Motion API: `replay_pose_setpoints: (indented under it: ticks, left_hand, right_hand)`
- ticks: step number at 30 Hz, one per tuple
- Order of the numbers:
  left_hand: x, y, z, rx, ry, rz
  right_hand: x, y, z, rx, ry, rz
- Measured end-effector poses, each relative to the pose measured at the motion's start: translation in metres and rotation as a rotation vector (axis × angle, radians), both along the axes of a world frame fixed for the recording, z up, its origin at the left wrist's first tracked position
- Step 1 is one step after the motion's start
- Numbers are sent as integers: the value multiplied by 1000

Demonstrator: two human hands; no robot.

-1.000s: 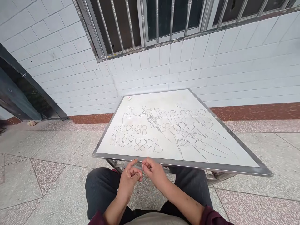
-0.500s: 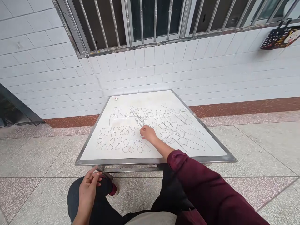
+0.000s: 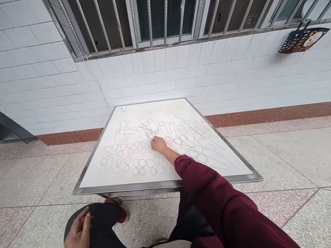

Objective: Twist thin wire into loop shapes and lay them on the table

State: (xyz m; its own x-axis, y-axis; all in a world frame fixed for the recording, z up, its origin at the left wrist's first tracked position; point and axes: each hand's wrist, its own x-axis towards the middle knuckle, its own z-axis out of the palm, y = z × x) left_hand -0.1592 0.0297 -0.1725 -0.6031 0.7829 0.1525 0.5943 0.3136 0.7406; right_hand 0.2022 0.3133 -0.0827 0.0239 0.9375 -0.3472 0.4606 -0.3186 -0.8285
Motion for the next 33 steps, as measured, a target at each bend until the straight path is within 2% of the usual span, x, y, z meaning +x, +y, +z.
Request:
replay_pose_setpoints:
  ticks: [4, 9, 12, 19, 24, 29, 33]
  left_hand:
    - [-3, 0, 0, -90, 45, -10]
    - [1, 1, 7, -172, 96, 14]
    - [2, 2, 8, -184, 99, 6]
    - [-2, 3, 1, -179, 100, -31]
    - [-1, 2, 4, -198, 94, -39]
    - [1, 0, 7, -173, 120, -43]
    - [1, -1, 7, -155, 132, -50]
  right_hand:
    - [-1, 1, 0, 33, -37, 6]
    - [-2, -1, 1, 85, -125, 7]
    - [-2, -2, 1, 105, -186, 11]
    - [-5, -4, 6, 107, -245, 30]
    - [-4, -9, 13, 115, -273, 42]
    - [7, -25, 15, 171, -271, 27]
    - [19, -52, 10, 269, -189, -13]
